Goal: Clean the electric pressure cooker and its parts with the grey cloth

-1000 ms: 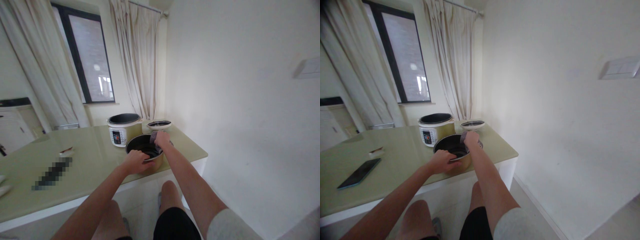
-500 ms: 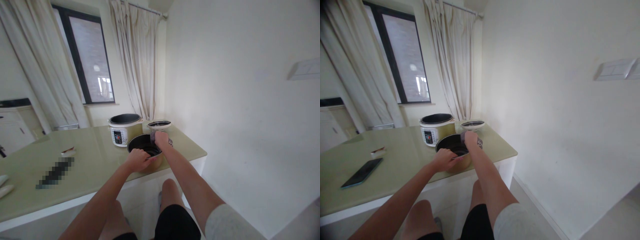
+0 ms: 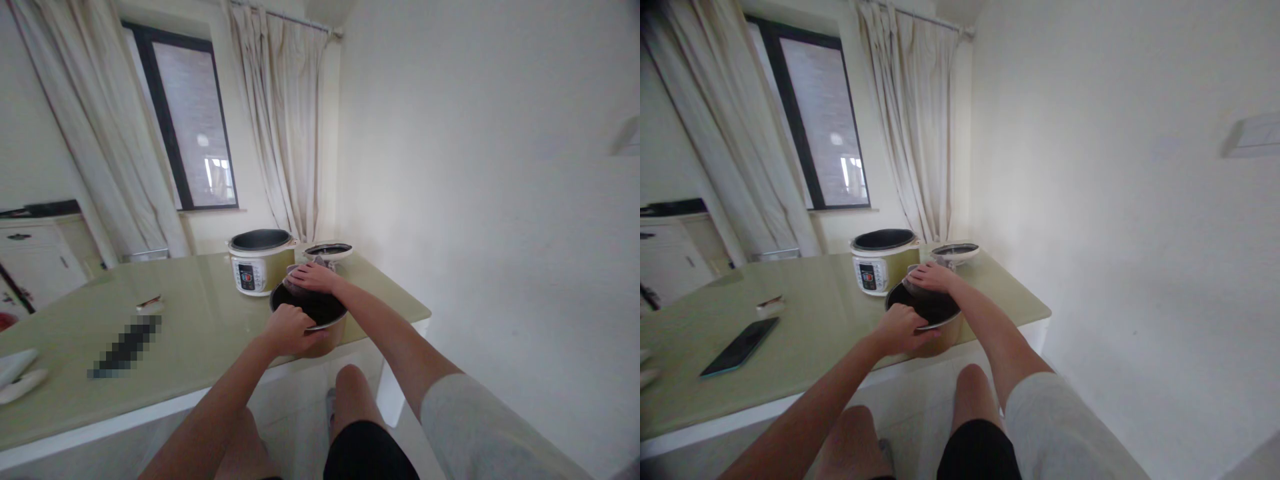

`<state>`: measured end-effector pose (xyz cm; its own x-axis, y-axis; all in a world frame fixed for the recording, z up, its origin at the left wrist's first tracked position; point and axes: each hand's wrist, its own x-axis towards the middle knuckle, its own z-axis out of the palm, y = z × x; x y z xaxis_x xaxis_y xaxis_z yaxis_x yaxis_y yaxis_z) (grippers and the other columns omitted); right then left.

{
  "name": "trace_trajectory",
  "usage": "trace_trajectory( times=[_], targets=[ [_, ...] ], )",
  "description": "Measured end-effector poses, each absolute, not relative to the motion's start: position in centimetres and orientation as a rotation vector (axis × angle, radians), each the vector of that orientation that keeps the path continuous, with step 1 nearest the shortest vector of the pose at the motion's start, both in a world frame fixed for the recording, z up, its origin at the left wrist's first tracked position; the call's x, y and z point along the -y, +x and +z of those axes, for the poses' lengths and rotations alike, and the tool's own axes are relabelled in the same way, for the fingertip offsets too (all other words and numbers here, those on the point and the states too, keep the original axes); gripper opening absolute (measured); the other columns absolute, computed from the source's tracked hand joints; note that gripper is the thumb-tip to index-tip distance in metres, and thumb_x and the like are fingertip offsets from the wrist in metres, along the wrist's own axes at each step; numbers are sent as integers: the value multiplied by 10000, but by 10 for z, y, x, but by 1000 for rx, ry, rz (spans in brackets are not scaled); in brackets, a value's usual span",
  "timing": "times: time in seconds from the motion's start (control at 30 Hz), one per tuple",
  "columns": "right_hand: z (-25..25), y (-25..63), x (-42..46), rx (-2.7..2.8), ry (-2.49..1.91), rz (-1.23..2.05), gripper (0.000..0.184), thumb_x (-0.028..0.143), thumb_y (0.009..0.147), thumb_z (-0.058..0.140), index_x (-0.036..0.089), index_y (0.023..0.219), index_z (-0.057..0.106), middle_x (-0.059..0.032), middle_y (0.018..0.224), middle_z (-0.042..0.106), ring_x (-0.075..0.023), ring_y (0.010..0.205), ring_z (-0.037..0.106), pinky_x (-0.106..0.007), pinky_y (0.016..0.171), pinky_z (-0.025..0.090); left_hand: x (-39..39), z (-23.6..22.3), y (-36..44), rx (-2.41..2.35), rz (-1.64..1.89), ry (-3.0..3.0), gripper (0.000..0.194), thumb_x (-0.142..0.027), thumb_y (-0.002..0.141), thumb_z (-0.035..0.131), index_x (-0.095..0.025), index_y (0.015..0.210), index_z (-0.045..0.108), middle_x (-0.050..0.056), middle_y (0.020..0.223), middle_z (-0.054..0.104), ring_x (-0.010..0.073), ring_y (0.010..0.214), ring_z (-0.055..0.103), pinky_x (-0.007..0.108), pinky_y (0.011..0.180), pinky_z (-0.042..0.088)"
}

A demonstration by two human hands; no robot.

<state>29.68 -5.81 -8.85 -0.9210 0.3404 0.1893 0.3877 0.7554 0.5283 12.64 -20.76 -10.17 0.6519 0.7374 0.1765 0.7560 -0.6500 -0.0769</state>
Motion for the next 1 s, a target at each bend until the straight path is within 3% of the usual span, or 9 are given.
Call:
trace_trajectory(
  times=[0.23, 0.67, 1.0],
  targets=[
    [-99, 293, 42, 2882, -217, -1041, 254, 210, 1120, 482, 206, 1290, 671, -102, 1301, 718, -219, 1178, 627, -368, 914, 429, 207, -103, 127, 1210, -277, -2713, 703, -722, 1021, 395, -217, 797, 828, 154, 813, 810, 289, 772, 769, 355, 672, 413],
    [-99, 295, 55, 3034, -405, -979, 259, 187, 1076, 536, 189, 1248, 730, -120, 1373, 700, -239, 1254, 624, -370, 955, 451, 207, -102, 127, 1241, -227, -2692, 690, -727, 1026, 379, -256, 841, 849, 130, 829, 816, 282, 806, 770, 354, 697, 431],
    [-99, 286, 64, 3154, -724, -874, 407, 156, 809, 786, 151, 1216, 761, -150, 1269, 763, -294, 1193, 695, -358, 892, 543, 203, -105, 128, 1264, -197, -2686, 662, -708, 1033, 392, -261, 889, 859, 130, 887, 832, 278, 841, 781, 347, 711, 453]
  ],
)
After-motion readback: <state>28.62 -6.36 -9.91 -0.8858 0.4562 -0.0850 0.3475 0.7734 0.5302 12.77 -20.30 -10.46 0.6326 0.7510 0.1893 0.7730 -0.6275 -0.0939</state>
